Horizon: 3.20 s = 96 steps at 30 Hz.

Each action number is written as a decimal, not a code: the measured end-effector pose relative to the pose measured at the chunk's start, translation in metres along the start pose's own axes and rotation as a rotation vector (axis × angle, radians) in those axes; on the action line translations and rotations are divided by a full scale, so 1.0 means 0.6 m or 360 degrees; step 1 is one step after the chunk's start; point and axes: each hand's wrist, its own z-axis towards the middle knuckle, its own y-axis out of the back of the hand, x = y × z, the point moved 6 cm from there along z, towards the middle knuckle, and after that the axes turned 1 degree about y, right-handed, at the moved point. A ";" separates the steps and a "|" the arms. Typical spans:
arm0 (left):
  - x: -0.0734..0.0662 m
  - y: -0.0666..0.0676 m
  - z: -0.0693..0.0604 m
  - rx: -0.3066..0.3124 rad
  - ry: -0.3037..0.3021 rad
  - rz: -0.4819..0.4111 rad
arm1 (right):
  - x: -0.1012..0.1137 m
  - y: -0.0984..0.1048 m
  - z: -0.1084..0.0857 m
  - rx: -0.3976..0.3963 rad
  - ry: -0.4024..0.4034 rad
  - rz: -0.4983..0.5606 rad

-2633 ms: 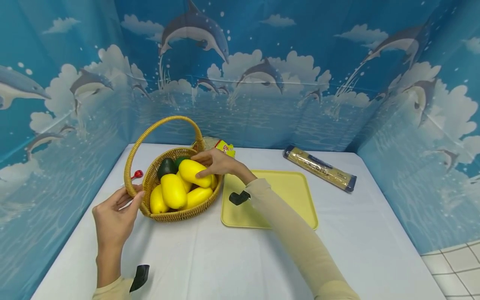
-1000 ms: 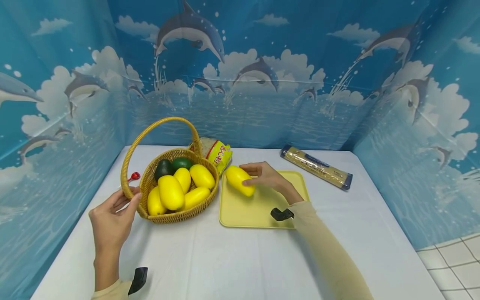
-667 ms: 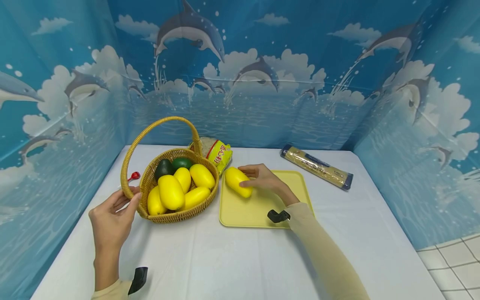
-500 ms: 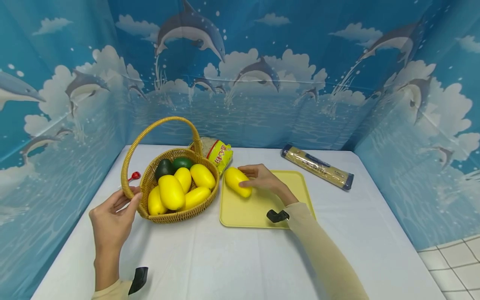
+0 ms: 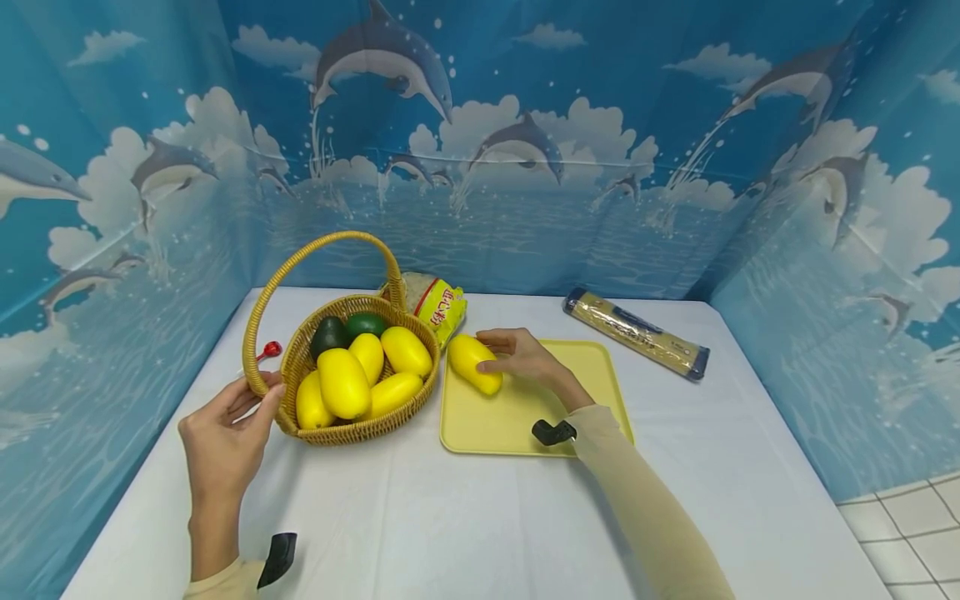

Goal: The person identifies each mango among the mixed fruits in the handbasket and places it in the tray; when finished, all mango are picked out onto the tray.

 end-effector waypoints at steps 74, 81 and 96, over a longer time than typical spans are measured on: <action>0.005 0.001 -0.001 -0.0007 0.0007 -0.0015 | 0.182 0.010 -0.032 0.0296 0.0409 -0.0068; 0.004 0.002 0.000 -0.0008 0.0004 -0.0023 | 0.244 -0.035 -0.023 0.0488 0.0466 -0.0085; 0.001 -0.003 0.002 0.0021 0.0013 -0.0019 | 0.301 -0.135 0.018 0.0927 0.0519 -0.0099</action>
